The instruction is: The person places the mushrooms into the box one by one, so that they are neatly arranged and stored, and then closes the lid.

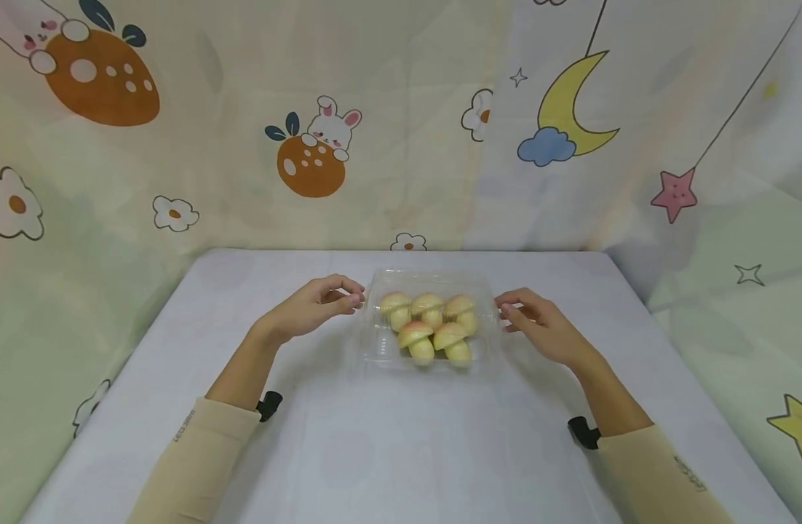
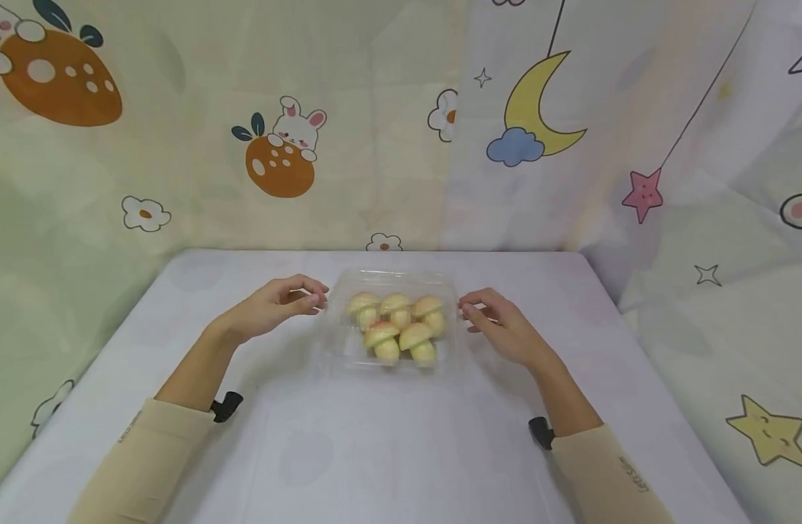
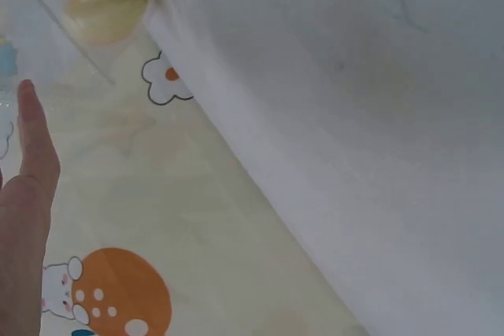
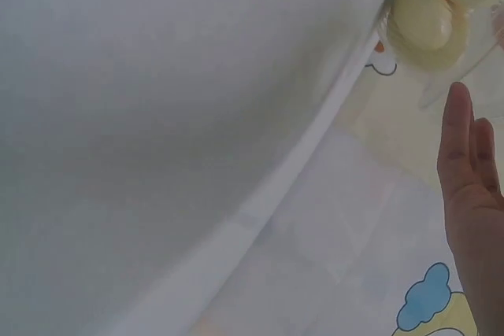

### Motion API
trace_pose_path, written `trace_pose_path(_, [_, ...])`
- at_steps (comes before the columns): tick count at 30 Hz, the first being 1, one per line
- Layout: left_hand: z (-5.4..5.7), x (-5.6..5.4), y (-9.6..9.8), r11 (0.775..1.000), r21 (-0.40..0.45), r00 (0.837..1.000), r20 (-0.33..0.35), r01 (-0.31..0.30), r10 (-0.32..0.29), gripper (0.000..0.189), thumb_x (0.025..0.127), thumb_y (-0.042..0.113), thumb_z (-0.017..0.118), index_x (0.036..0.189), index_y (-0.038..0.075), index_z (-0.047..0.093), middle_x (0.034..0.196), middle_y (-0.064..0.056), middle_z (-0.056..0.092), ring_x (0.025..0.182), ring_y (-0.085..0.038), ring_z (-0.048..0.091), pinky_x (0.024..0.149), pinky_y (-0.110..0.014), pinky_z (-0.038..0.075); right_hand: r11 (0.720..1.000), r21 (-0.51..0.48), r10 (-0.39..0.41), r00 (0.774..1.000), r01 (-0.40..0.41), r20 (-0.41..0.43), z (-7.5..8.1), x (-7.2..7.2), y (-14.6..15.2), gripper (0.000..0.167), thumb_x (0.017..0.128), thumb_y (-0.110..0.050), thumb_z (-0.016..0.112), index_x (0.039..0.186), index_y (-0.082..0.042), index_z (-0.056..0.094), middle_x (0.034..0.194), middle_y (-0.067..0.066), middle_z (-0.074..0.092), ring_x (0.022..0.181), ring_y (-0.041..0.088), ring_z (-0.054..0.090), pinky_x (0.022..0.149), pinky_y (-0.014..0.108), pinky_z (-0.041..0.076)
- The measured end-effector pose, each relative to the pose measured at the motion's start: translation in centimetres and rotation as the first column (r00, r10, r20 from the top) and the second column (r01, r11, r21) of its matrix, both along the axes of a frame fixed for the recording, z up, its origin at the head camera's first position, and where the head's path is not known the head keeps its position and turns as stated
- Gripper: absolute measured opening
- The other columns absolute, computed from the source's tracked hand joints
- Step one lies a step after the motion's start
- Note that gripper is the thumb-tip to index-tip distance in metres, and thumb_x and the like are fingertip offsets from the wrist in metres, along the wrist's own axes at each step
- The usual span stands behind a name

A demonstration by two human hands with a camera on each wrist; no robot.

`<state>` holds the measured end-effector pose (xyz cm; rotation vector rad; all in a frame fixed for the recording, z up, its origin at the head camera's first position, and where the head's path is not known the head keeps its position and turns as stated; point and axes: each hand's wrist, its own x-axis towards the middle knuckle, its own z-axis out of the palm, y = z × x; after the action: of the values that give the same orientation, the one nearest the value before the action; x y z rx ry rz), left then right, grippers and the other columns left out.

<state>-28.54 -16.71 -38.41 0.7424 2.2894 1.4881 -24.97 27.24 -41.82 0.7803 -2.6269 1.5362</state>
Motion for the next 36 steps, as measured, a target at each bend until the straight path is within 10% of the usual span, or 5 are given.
trace_pose_path(5, [-1.0, 0.5, 0.0, 0.997, -0.067, 0.999, 0.035, 0.041, -0.039, 0.025, 0.102, 0.029, 0.066, 0.121, 0.012, 0.064, 0.15, -0.011, 0.051, 0.128, -0.031, 0.06, 0.111, -0.051, 0.046, 0.996, 0.079, 0.032, 0.993, -0.041, 0.111, 0.3, 1.0, 0.0, 0.033, 0.108, -0.018, 0.055, 0.134, 0.002, 0.059, 0.138, 0.022, 0.054, 0.112, 0.043, 0.066, 0.089, 0.04, 0.062])
trace_pose_path(14, [-1.9, 2.1, 0.1, 0.987, -0.155, 0.999, 0.006, 0.04, -0.039, 0.04, 0.097, 0.023, 0.073, 0.129, 0.006, 0.059, 0.141, -0.007, 0.051, 0.132, -0.035, 0.057, 0.105, -0.039, 0.054, 0.986, 0.166, -0.029, 0.938, -0.031, 0.347, 0.7, 3.0, -0.5, 0.058, 0.104, -0.032, 0.063, 0.153, -0.009, 0.043, 0.154, 0.017, 0.047, 0.121, 0.03, 0.066, 0.105, 0.06, 0.047])
trace_pose_path(36, [-3.4, 3.1, 0.6, 0.959, -0.28, 0.999, 0.027, -0.037, 0.046, 0.047, 0.094, 0.035, 0.074, 0.129, 0.013, 0.052, 0.1, 0.0, 0.072, 0.09, -0.014, 0.072, 0.082, -0.035, 0.054, 0.982, 0.181, -0.032, 0.913, -0.047, 0.407, 0.2, 4.3, -1.5, 0.073, 0.105, -0.035, 0.061, 0.162, -0.016, 0.021, 0.135, 0.019, 0.054, 0.112, 0.029, 0.069, 0.097, 0.042, 0.057])
